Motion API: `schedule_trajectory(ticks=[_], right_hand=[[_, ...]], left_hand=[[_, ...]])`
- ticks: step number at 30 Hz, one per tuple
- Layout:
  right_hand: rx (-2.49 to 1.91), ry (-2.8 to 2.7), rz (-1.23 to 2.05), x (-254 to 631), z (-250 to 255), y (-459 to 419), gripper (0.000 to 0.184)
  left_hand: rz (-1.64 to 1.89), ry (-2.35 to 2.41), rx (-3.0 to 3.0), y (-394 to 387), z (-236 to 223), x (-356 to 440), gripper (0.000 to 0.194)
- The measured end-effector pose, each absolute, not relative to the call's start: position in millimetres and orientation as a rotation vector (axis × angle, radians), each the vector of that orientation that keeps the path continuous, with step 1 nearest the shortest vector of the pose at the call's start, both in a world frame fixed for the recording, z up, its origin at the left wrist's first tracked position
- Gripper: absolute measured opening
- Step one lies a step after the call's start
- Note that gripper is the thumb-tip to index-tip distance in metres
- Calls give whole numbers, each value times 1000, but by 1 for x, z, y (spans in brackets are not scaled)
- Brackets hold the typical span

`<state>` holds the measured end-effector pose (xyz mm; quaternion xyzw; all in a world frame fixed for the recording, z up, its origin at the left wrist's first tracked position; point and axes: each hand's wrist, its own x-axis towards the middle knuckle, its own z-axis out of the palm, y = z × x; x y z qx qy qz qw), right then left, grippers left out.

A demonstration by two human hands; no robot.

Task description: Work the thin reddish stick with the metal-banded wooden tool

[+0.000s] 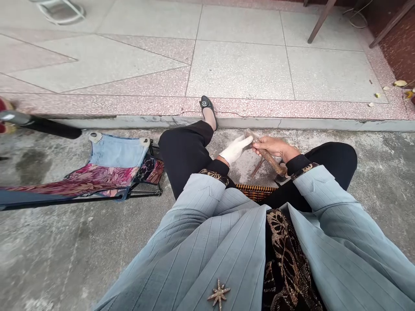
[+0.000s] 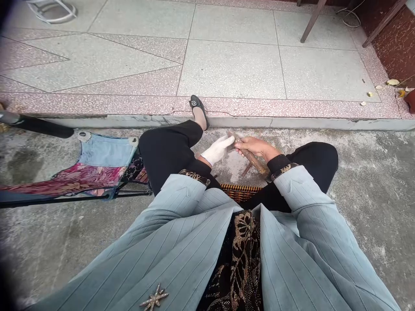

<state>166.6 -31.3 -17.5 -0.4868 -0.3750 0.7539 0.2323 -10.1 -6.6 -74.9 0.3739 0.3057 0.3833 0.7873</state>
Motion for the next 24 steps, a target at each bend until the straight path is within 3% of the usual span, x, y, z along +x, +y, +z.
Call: schedule_trajectory(ticks=[6,10,16,24], right_hand=[[-1246,-1130,2026,170,-18,-31,31],[-1376,-1468,1733,173,-22,-30,18],[-1522,-1996,1093,174,-16,-28,52],[-1666,-2087,742,179,2,-24,37]], left_hand=[[1017,700,730,-11,-73,-7,39],[1093,668,681,-11,-69,-9,35],[1165,795,558,-14,-59,-2,34],[1023,817,643,-19,-56,-9,35]])
